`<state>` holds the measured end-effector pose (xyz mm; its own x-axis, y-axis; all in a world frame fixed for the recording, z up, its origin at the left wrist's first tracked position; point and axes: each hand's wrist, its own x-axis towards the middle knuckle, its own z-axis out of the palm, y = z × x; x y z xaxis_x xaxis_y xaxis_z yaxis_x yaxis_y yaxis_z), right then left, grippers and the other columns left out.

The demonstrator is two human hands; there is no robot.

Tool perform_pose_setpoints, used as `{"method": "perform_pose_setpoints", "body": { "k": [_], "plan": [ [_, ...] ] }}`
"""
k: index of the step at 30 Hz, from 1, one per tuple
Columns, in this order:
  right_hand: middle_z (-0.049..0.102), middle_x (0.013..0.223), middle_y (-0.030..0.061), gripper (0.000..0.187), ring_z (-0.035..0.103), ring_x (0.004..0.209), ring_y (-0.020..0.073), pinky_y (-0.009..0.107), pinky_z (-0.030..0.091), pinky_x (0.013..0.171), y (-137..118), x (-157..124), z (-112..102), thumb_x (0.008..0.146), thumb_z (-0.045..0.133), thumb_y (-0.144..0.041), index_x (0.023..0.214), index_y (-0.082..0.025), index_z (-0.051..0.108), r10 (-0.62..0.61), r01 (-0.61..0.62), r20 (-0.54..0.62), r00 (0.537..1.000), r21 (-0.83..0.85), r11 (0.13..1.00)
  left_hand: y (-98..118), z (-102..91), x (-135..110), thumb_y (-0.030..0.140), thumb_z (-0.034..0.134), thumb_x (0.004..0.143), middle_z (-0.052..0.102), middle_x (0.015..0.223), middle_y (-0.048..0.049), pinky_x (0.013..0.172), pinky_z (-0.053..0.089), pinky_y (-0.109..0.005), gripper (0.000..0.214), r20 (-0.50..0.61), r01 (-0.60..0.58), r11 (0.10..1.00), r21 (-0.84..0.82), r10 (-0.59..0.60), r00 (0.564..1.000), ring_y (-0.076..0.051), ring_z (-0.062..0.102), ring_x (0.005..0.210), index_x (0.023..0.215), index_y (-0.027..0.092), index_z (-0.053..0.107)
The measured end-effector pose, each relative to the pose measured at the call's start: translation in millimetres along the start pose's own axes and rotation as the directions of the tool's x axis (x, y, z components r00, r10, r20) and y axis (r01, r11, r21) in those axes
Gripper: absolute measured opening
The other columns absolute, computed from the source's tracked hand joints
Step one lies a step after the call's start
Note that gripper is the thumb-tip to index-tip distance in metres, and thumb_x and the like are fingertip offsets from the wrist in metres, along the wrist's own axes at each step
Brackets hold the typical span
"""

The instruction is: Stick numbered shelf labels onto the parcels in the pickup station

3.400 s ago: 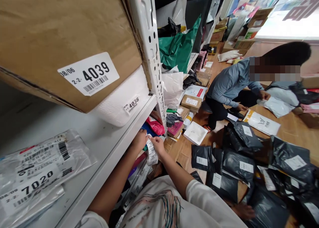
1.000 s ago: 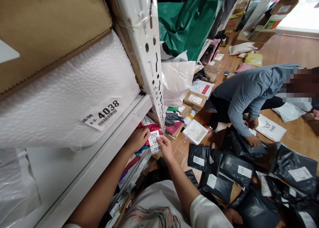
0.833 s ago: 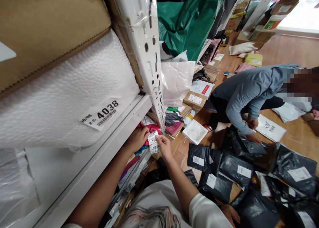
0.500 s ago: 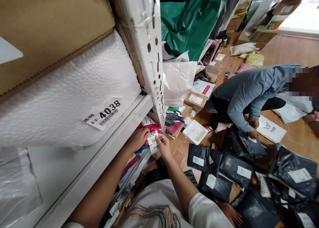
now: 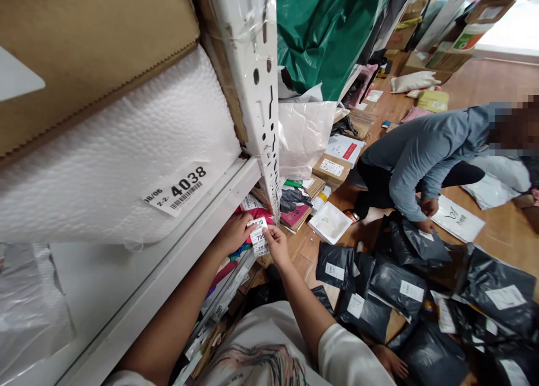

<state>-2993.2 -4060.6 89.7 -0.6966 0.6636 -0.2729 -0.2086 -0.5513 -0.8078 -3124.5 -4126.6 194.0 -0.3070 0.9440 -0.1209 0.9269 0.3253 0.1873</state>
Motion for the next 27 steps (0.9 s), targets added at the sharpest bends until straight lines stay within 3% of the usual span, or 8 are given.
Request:
{"method": "perform_pose_setpoints", "body": {
  "k": [6,11,16,18,21,23,25,27],
  "plan": [
    [0.045,0.047,-0.0078,0.044,0.033,0.044,0.0057,0.021,0.028,0.045,13,8,1,0.071,0.070,-0.055,0.056,-0.018,0.051,0.046,-0.047,-0.080,0.996,-0.021,0.999,13,4.2,3,0.029,0.045,0.094,0.067,0.088,-0.0118,0.071,0.042,-0.032,0.017,-0.020,0.123,0.973,0.198,-0.121,0.992,-0.025,0.063,0.085,0.095,0.015,0.055],
    [0.056,0.054,-0.0045,0.039,0.045,0.047,0.0088,0.022,0.035,0.048,10,5,-4,0.062,0.078,-0.052,0.069,-0.017,0.062,0.103,-0.103,-0.016,0.995,-0.016,0.995,19,5.1,5,0.023,0.048,0.091,0.067,0.092,-0.0160,0.074,0.044,-0.035,0.016,-0.035,0.169,0.957,0.235,-0.165,0.986,-0.028,0.063,0.089,0.095,0.012,0.058],
    [0.043,0.044,-0.0092,0.046,0.032,0.042,0.0045,0.019,0.025,0.043,7,-4,-13,0.065,0.077,-0.047,0.053,-0.019,0.045,0.079,-0.080,-0.088,0.993,-0.009,0.997,19,5.6,7,0.025,0.048,0.090,0.067,0.093,-0.0170,0.076,0.046,-0.036,0.019,-0.039,0.191,0.956,0.222,-0.187,0.982,-0.029,0.063,0.090,0.096,0.011,0.060],
    [0.048,0.048,-0.0081,0.040,0.038,0.043,0.0057,0.019,0.030,0.045,6,-11,-16,0.064,0.079,-0.045,0.058,-0.018,0.050,0.104,-0.104,-0.054,0.993,-0.002,0.995,20,6.6,8,0.024,0.048,0.091,0.067,0.093,-0.0180,0.077,0.046,-0.037,0.021,-0.043,0.197,0.957,0.214,-0.193,0.980,-0.030,0.063,0.091,0.097,0.010,0.061],
    [0.059,0.056,-0.0041,0.037,0.048,0.048,0.0089,0.022,0.037,0.049,7,-21,-21,0.059,0.083,-0.043,0.066,-0.017,0.058,0.171,-0.171,0.028,0.985,0.010,0.985,25,8.0,10,0.020,0.047,0.090,0.065,0.100,-0.0199,0.079,0.046,-0.037,0.028,-0.079,0.242,0.949,0.204,-0.231,0.970,-0.030,0.061,0.094,0.111,0.007,0.058],
    [0.055,0.051,-0.0057,0.041,0.044,0.044,0.0070,0.021,0.034,0.046,10,-28,-26,0.061,0.081,-0.046,0.059,-0.018,0.052,0.178,-0.178,0.007,0.984,0.025,0.984,28,8.3,12,0.016,0.043,0.091,0.062,0.108,-0.0217,0.079,0.046,-0.038,0.037,-0.143,0.297,0.932,0.208,-0.271,0.952,-0.030,0.059,0.098,0.126,0.008,0.052],
    [0.048,0.045,-0.0082,0.048,0.037,0.041,0.0048,0.019,0.028,0.043,13,-35,-32,0.064,0.078,-0.049,0.053,-0.019,0.042,0.162,-0.160,-0.053,0.985,0.036,0.986,29,7.5,14,0.015,0.039,0.092,0.060,0.111,-0.0199,0.080,0.046,-0.039,0.037,-0.157,0.249,0.942,0.223,-0.217,0.963,-0.030,0.057,0.101,0.126,0.014,0.054],
    [0.048,0.044,-0.0085,0.049,0.036,0.040,0.0048,0.019,0.028,0.042,15,-40,-40,0.065,0.077,-0.050,0.053,-0.019,0.041,0.163,-0.160,-0.086,0.983,0.041,0.986,28,4.8,13,0.015,0.040,0.092,0.063,0.108,-0.0150,0.086,0.045,-0.041,0.033,-0.082,0.098,0.972,0.215,-0.082,0.993,-0.029,0.056,0.102,0.114,0.021,0.064]
  ]
}}
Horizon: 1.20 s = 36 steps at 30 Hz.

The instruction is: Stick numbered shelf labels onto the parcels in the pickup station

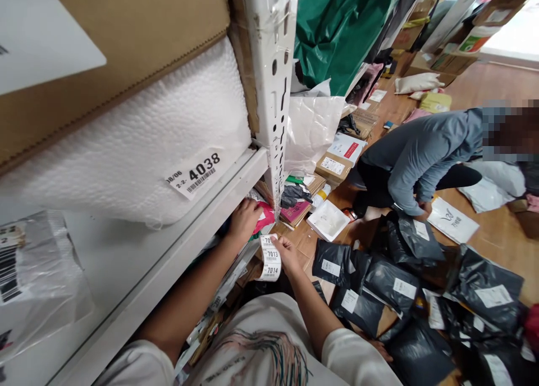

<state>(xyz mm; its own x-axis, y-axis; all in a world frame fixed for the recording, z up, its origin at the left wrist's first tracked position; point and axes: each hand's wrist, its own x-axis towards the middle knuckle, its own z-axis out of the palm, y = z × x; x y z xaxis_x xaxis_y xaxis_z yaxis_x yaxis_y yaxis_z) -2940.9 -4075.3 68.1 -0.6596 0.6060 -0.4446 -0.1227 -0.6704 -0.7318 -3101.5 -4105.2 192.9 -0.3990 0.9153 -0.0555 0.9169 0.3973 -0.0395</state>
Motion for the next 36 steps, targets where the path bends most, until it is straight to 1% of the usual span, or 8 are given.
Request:
{"method": "perform_pose_setpoints", "body": {
  "k": [2,7,11,14,17,22,29,36],
  "plan": [
    [0.055,0.049,-0.0061,0.042,0.042,0.042,0.0064,0.020,0.032,0.043,-2,-5,-9,0.065,0.078,-0.049,0.059,-0.018,0.050,0.010,-0.010,-0.009,1.000,-0.005,1.000,0,-5.5,-4,0.013,0.043,0.091,0.065,0.109,-0.0127,0.096,0.041,-0.047,0.030,0.040,-0.092,0.995,-0.041,0.093,0.995,-0.029,0.055,0.106,0.107,0.021,0.067],
    [0.071,0.076,0.0014,0.031,0.062,0.064,0.0142,0.027,0.050,0.063,-20,-26,-29,0.066,0.080,-0.044,0.079,-0.019,0.067,-0.017,0.018,0.023,1.000,-0.029,0.999,17,-25.0,-48,0.016,0.043,0.092,0.051,0.137,-0.0150,0.111,0.030,-0.052,0.036,-0.114,0.000,0.946,-0.323,-0.039,0.993,-0.029,0.038,0.133,0.126,0.017,0.058],
    [0.072,0.081,0.0024,0.022,0.064,0.071,0.0163,0.031,0.052,0.071,-22,-55,-28,0.069,0.079,-0.037,0.080,-0.020,0.071,0.009,0.015,0.206,0.978,-0.118,0.993,38,-11.4,-111,0.033,0.055,0.089,0.057,0.133,-0.0095,0.102,0.046,-0.036,0.051,0.078,0.103,0.444,-0.890,-0.074,0.994,-0.022,0.055,0.120,0.137,0.021,0.045],
    [0.071,0.079,0.0017,0.017,0.064,0.073,0.0160,0.030,0.051,0.073,-8,-77,-16,0.073,0.076,-0.035,0.079,-0.020,0.071,0.030,0.014,0.307,0.951,-0.141,0.990,42,17.3,-154,0.039,0.057,0.086,0.071,0.101,-0.0070,0.079,0.054,-0.029,0.030,0.308,0.337,0.135,-0.932,-0.199,0.930,-0.020,0.067,0.092,0.106,0.017,0.064],
    [0.070,0.084,0.0018,0.022,0.063,0.076,0.0157,0.029,0.050,0.073,12,-95,-3,0.072,0.078,-0.032,0.090,-0.022,0.070,0.024,0.034,0.320,0.947,-0.173,0.984,35,38.0,-184,0.042,0.056,0.086,0.068,0.075,-0.0023,0.065,0.049,-0.024,0.027,0.345,0.423,0.222,-0.878,-0.317,0.883,-0.016,0.063,0.072,0.080,0.016,0.064],
    [0.063,0.070,-0.0007,0.020,0.055,0.061,0.0109,0.023,0.044,0.058,36,-120,10,0.071,0.078,-0.036,0.079,-0.020,0.068,0.017,0.038,0.257,0.966,-0.208,0.977,23,42.6,-224,0.042,0.048,0.091,0.061,0.067,-0.0006,0.064,0.043,-0.024,0.032,0.206,0.272,0.623,-0.734,-0.177,0.962,-0.014,0.056,0.066,0.072,0.018,0.058],
    [0.064,0.064,-0.0025,0.031,0.055,0.057,0.0102,0.024,0.044,0.058,93,-172,19,0.060,0.085,-0.036,0.082,-0.020,0.070,0.062,-0.043,0.149,0.987,-0.127,0.991,23,62.3,-289,0.042,0.049,0.089,0.071,0.086,-0.0055,0.068,0.050,-0.026,0.029,0.322,0.382,0.377,-0.844,-0.213,0.922,-0.018,0.065,0.077,0.098,0.020,0.066],
    [0.066,0.067,-0.0025,0.022,0.056,0.059,0.0100,0.023,0.044,0.062,142,-238,-5,0.061,0.085,-0.029,0.072,-0.020,0.069,0.131,-0.132,0.109,0.985,-0.003,0.991,51,62.3,-348,0.038,0.053,0.087,0.072,0.075,-0.0048,0.062,0.047,-0.024,0.027,0.341,0.376,0.454,-0.808,-0.160,0.926,-0.017,0.064,0.067,0.085,0.020,0.073]
  ]
}}
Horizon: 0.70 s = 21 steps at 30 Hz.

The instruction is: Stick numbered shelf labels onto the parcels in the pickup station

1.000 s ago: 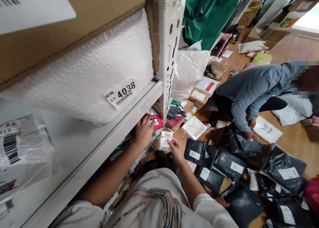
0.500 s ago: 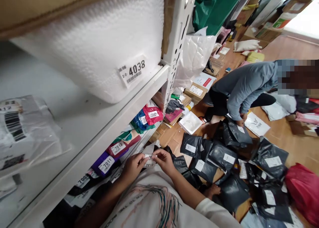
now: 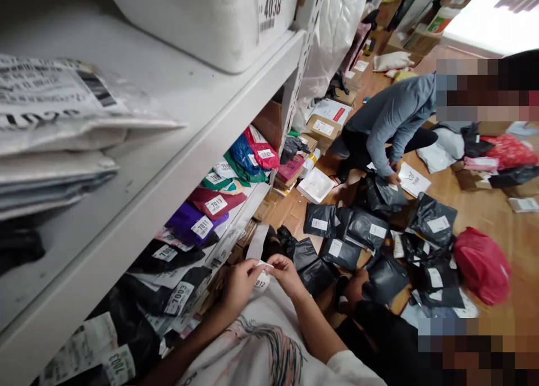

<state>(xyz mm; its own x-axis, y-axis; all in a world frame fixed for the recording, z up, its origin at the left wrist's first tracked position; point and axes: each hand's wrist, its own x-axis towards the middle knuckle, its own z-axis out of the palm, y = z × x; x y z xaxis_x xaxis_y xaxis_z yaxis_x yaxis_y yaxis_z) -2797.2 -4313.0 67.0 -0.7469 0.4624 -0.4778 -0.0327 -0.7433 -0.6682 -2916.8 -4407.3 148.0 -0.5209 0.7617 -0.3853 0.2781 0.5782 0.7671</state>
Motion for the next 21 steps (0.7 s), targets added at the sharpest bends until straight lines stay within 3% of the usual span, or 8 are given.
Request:
{"method": "perform_pose_setpoints", "body": {
  "k": [5,9,12,16,19,21],
  "plan": [
    [0.062,0.064,-0.0029,0.021,0.054,0.058,0.0095,0.022,0.041,0.059,27,-48,-28,0.057,0.087,-0.025,0.066,-0.019,0.069,0.051,-0.051,0.047,0.998,0.010,0.999,3,15.6,-46,0.030,0.044,0.092,0.074,0.083,-0.0048,0.065,0.044,-0.023,0.030,0.186,-0.113,0.993,0.040,0.104,0.977,-0.016,0.065,0.071,0.090,0.023,0.073],
    [0.064,0.065,-0.0029,0.020,0.054,0.059,0.0082,0.022,0.042,0.061,36,-54,-35,0.058,0.087,-0.025,0.069,-0.018,0.071,0.080,-0.078,0.066,0.995,-0.030,0.996,-15,14.5,-53,0.031,0.041,0.093,0.073,0.087,-0.0053,0.068,0.044,-0.023,0.031,0.234,-0.077,0.996,0.033,0.068,0.970,-0.016,0.066,0.077,0.092,0.022,0.071],
    [0.065,0.064,-0.0021,0.027,0.055,0.056,0.0078,0.022,0.043,0.061,33,-32,-36,0.058,0.087,-0.030,0.076,-0.016,0.073,0.167,-0.150,0.156,0.974,-0.115,0.982,-40,15.4,-43,0.036,0.041,0.092,0.069,0.076,-0.0049,0.062,0.040,-0.023,0.032,0.165,-0.009,0.990,0.143,-0.015,0.986,-0.016,0.062,0.068,0.082,0.019,0.066],
    [0.065,0.063,-0.0007,0.033,0.055,0.056,0.0078,0.022,0.044,0.060,38,9,-46,0.058,0.086,-0.037,0.072,-0.012,0.070,0.244,-0.186,0.262,0.934,-0.228,0.956,-77,28.5,-27,0.045,0.040,0.091,0.058,0.060,-0.0003,0.055,0.032,-0.022,0.036,0.014,0.105,0.964,0.246,-0.111,0.994,-0.013,0.052,0.056,0.071,0.019,0.053],
    [0.067,0.068,-0.0005,0.037,0.058,0.060,0.0085,0.023,0.047,0.065,56,36,-61,0.058,0.085,-0.042,0.076,-0.013,0.070,0.294,-0.219,0.340,0.893,-0.242,0.945,-102,44.2,-17,0.054,0.043,0.087,0.048,0.052,0.0025,0.051,0.031,-0.022,0.042,-0.056,0.243,0.951,0.192,-0.236,0.970,-0.013,0.047,0.051,0.063,0.020,0.045],
    [0.067,0.069,0.0004,0.040,0.060,0.062,0.0098,0.025,0.048,0.067,74,54,-74,0.057,0.085,-0.044,0.077,-0.013,0.070,0.332,-0.249,0.402,0.853,-0.245,0.937,-117,54.4,-15,0.056,0.049,0.082,0.055,0.057,0.0012,0.054,0.038,-0.023,0.041,-0.010,0.334,0.935,0.120,-0.335,0.942,-0.014,0.052,0.056,0.065,0.019,0.049]
  ]
}}
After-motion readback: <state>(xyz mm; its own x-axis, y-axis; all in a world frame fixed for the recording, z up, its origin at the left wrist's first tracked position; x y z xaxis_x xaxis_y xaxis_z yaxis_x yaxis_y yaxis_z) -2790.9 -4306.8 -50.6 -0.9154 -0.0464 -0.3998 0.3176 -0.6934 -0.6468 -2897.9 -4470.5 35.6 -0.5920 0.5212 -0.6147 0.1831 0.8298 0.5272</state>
